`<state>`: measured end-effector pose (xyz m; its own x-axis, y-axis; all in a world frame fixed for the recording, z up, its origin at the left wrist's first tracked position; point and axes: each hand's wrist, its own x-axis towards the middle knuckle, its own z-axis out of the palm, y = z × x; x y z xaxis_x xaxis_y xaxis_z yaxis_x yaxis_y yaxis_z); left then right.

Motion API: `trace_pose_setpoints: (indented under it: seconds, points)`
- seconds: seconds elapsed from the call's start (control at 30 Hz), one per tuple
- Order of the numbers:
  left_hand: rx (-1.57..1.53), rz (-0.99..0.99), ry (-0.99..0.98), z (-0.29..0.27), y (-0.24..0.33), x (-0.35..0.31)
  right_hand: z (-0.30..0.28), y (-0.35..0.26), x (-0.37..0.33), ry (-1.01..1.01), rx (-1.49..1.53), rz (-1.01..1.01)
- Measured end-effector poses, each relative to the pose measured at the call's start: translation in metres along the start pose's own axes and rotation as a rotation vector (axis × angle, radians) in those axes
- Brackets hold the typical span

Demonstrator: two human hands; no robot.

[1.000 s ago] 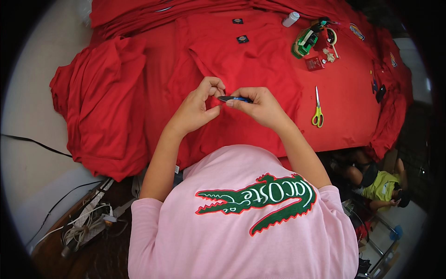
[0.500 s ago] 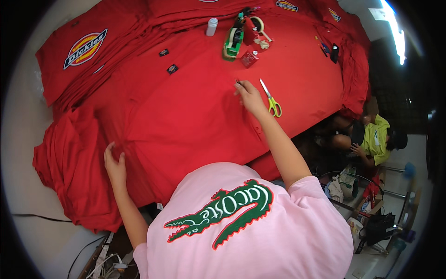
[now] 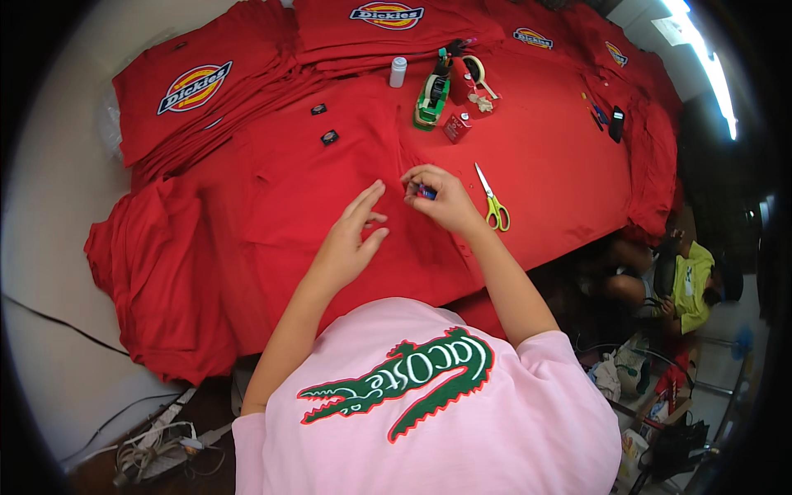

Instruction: The person handles red garments one by one, using shears and a small blade to trim loose threads and tags. The person turns the garments over, shakes them out, and stacks them in a pile.

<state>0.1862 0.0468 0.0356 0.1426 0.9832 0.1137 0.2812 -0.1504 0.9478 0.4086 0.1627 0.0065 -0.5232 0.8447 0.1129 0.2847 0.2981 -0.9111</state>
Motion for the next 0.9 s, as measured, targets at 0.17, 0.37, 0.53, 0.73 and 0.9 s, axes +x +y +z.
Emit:
trace_pose_setpoints:
  seconds: [0.17, 0.37, 0.53, 0.73, 0.9]
  points:
    - [-0.003, -0.137, 0.100, 0.023, 0.002, 0.004, 0.017, -0.046, -0.024, -0.035, 0.239, 0.051]
    - [-0.314, -0.332, 0.136, 0.032, -0.022, -0.030, -0.001, -0.052, -0.038, 0.025, -0.081, 0.214]
    - [-0.201, -0.240, 0.209, 0.036, -0.016, -0.039, -0.008, -0.055, -0.060, -0.023, -0.090, 0.093]
    - [-0.054, -0.185, 0.217, 0.042, 0.009, -0.040, -0.006, -0.076, -0.064, -0.163, -0.115, -0.049]
    - [-0.023, -0.166, 0.229, 0.046, 0.012, -0.044, 0.000, -0.072, -0.069, -0.151, -0.083, -0.071]
